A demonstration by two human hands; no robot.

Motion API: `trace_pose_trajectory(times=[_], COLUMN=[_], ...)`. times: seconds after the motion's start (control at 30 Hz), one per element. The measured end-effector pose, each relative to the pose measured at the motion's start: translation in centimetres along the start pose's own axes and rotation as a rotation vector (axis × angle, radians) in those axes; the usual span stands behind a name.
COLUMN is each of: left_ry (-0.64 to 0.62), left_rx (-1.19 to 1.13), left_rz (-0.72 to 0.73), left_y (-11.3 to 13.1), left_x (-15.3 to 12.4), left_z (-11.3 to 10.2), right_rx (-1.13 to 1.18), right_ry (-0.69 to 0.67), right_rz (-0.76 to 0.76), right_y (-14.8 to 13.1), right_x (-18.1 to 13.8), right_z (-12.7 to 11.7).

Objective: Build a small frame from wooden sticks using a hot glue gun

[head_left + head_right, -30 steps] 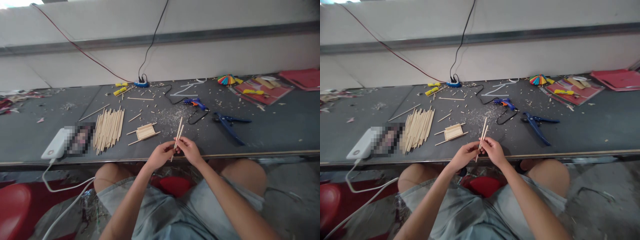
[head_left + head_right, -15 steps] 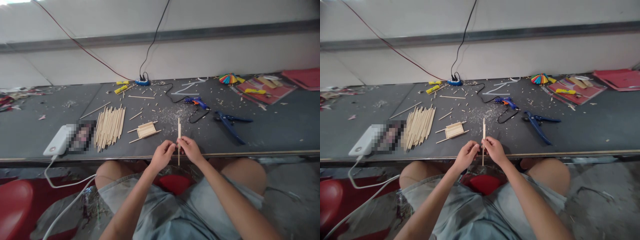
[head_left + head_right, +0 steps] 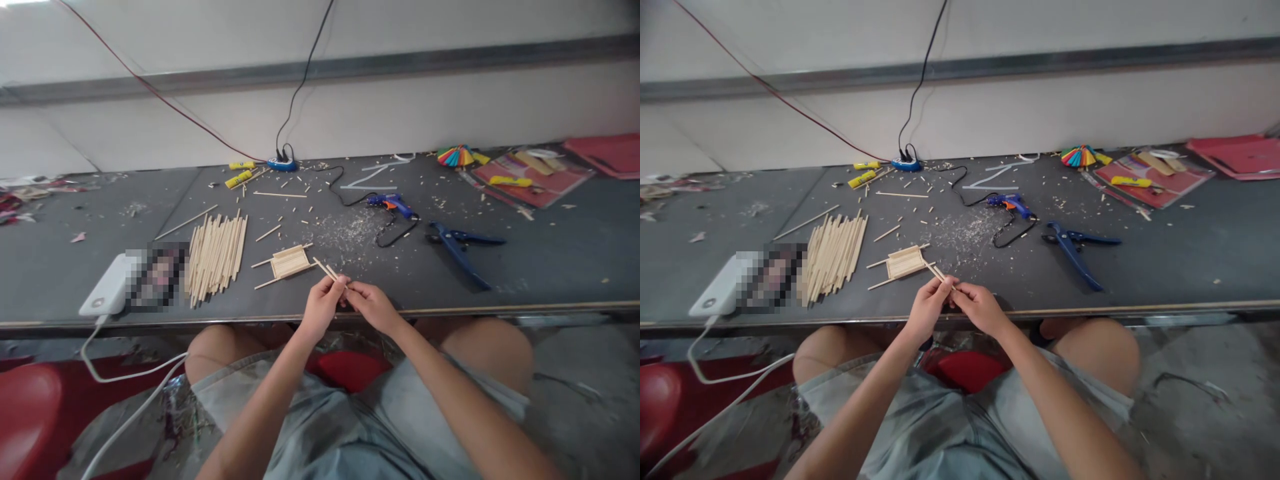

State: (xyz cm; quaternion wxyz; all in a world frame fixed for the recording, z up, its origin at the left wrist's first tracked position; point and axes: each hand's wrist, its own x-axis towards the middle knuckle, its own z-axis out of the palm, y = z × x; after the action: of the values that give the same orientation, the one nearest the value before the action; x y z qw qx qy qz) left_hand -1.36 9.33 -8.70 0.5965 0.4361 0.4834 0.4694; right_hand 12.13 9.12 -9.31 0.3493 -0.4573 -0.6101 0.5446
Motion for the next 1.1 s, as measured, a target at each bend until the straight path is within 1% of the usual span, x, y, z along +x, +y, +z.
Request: trace_pose_trajectory(times=[0.27, 0.43, 0.5, 0.53, 0.6, 0.67, 0.7, 0.73, 0.77, 0.83, 0.9, 0.93, 1.1], left_ry=[0.045, 0.07, 0.103, 0.153, 0.332, 0.503, 0.529, 0.489, 0.399, 0.141, -0.072, -0.138, -0.372], left_rx=[-0.078, -0.06, -0.058, -0.039, 0.102, 0.408, 0.595, 0.765, 0.91, 1.121, 1.26, 1.318, 1.575], left_rz=[-0.053, -0.045, -0.025, 0.001, 0.119, 0.319, 0.431, 0.526, 0.603, 0.66, 0.635, 0.61, 0.476], left_y=[0.4, 0.6, 0.5, 0.5, 0.6, 1.0, 1.2, 1.6, 1.9, 2.6, 3.3, 3.6, 4.8], left_x=[0.0, 0.1, 0.1, 0.1, -0.1, -0.6, -0.9, -1.3, -1.6, -2.1, -2.4, -2.4, -2.3], left_z=[-0.2, -0.1, 0.0, 0.0, -0.1, -0.3, -0.4, -0.4, -0.5, -0.5, -0.6, -0.7, -1.4], right_rx=[-0.012, -0.008, -0.008, -0.008, -0.013, -0.021, -0.026, -0.03, -0.034, -0.042, -0.056, -0.067, -0.161], right_ry=[-0.018, -0.019, -0.011, -0.005, 0.002, 0.0, -0.003, -0.007, -0.01, -0.016, -0.027, -0.035, -0.082], right_rz=[-0.011, 0.002, 0.009, 0.012, 0.019, 0.021, 0.019, 0.014, 0.007, -0.014, -0.036, -0.044, -0.061], right_y=[0.3, 0.1, 0.0, 0.0, 0.0, 0.1, 0.1, 0.1, 0.2, 0.2, 0.3, 0.3, 0.3], right_x=[0.2, 0.1, 0.1, 0.1, 0.1, 0.1, 0.1, 0.1, 0.1, 0.1, 0.1, 0.1, 0.1], right_z=[-0.3, -0.4, -0.4, -0.4, -0.4, -0.3, -0.2, -0.2, -0.1, -0.1, 0.0, 0.0, 0.1])
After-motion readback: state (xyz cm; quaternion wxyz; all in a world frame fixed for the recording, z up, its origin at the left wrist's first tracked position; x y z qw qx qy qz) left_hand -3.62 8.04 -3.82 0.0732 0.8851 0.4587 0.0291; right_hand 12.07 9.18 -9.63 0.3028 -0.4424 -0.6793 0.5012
